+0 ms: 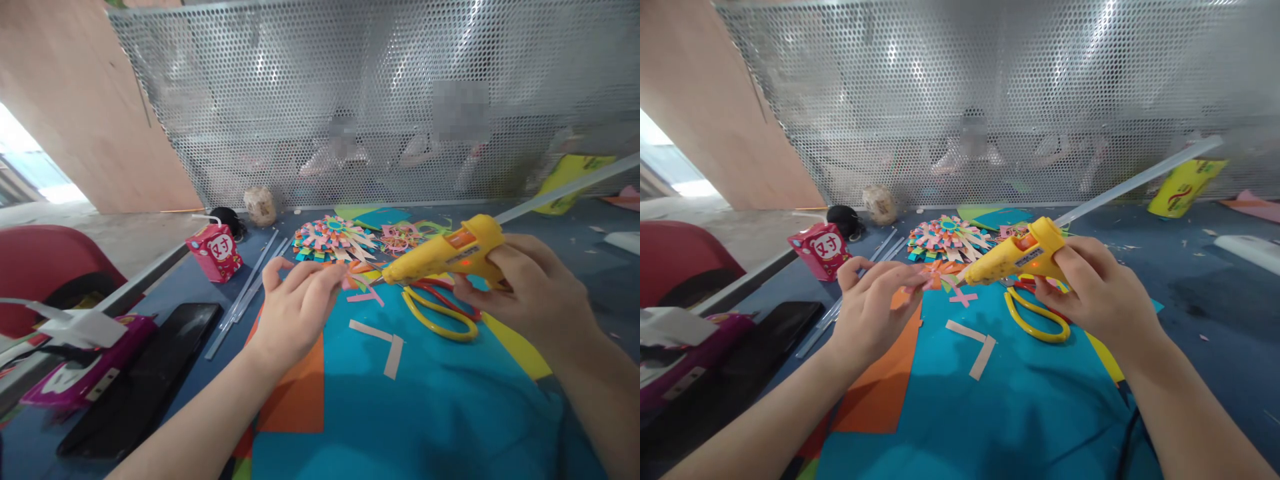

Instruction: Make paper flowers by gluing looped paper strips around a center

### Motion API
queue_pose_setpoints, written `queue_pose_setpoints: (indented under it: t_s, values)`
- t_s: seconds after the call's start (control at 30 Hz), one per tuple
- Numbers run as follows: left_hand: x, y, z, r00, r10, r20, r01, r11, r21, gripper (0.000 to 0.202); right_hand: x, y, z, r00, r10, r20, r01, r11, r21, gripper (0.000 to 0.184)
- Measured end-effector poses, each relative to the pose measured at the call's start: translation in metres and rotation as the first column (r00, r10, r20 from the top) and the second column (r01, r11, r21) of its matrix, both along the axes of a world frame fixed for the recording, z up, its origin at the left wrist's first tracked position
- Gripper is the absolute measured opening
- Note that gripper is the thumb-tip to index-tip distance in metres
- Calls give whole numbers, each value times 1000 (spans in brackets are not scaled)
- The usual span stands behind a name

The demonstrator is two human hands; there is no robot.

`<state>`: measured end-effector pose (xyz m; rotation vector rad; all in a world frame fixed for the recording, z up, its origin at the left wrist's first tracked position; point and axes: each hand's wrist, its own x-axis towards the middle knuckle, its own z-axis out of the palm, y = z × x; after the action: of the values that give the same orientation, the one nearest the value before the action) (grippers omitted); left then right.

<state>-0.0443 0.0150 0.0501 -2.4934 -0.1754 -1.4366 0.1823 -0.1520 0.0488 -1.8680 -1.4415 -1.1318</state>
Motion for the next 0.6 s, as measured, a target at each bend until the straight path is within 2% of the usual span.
queue_pose_setpoints:
  t_s: [0.07, 0.13, 0.17, 0.2, 0.23, 0.27, 0.3, 0.37, 0.4, 0.43, 0.47, 0.53, 0.57, 0.6]
  values:
    - [1, 2, 0, 996, 78, 33, -75, 993, -97, 18, 2, 0, -1, 998, 9, 66, -8, 1000, -10, 24]
    - [2, 5, 1, 991, 127, 38, -113, 958, -263, 20, 3, 0, -2, 992, 13, 128, -11, 1000, -11, 26]
    - [2, 7, 1, 992, 124, 39, -100, 920, -380, 23, 3, 0, -2, 989, 6, 149, -6, 1000, -1, 27]
    - [3, 8, 1, 994, 100, 49, -62, 858, -509, 26, 4, 1, -2, 987, -6, 158, 3, 1000, 14, 29]
    - [3, 9, 1, 996, 58, 74, 3, 770, -638, 30, 4, 2, -1, 988, -23, 151, 19, 999, 32, 30]
    - [4, 11, 2, 993, 9, 117, 84, 649, -756, 32, 4, 4, 1, 991, -48, 123, 42, 998, 49, 32]
    - [5, 12, 2, 984, -35, 173, 167, 501, -849, 34, 6, 5, 2, 994, -84, 64, 81, 995, 57, 34]
    - [7, 13, 3, 954, -71, 290, 299, 196, -934, 35, 12, 8, 5, 966, -212, -149, 217, 976, 12, 40]
    - [8, 13, 4, 940, -62, 335, 338, 71, -938, 37, 18, 9, 6, 912, -299, -279, 296, 954, -53, 43]
    - [9, 12, 5, 929, -46, 368, 367, -25, -930, 39, 26, 9, 5, 825, -398, -400, 371, 917, -147, 46]
    - [10, 12, 5, 920, -29, 392, 388, -96, -917, 42, 35, 9, 4, 717, -496, -490, 427, 868, -255, 48]
    - [11, 11, 5, 913, -4, 409, 400, -194, -896, 47, 56, 8, -3, 539, -640, -548, 474, 768, -431, 49]
    - [12, 11, 4, 915, -1, 404, 393, -236, -889, 49, 66, 7, -7, 513, -663, -545, 482, 748, -456, 48]
    - [12, 11, 4, 918, -4, 396, 381, -271, -884, 50, 75, 6, -12, 531, -651, -543, 484, 759, -437, 48]
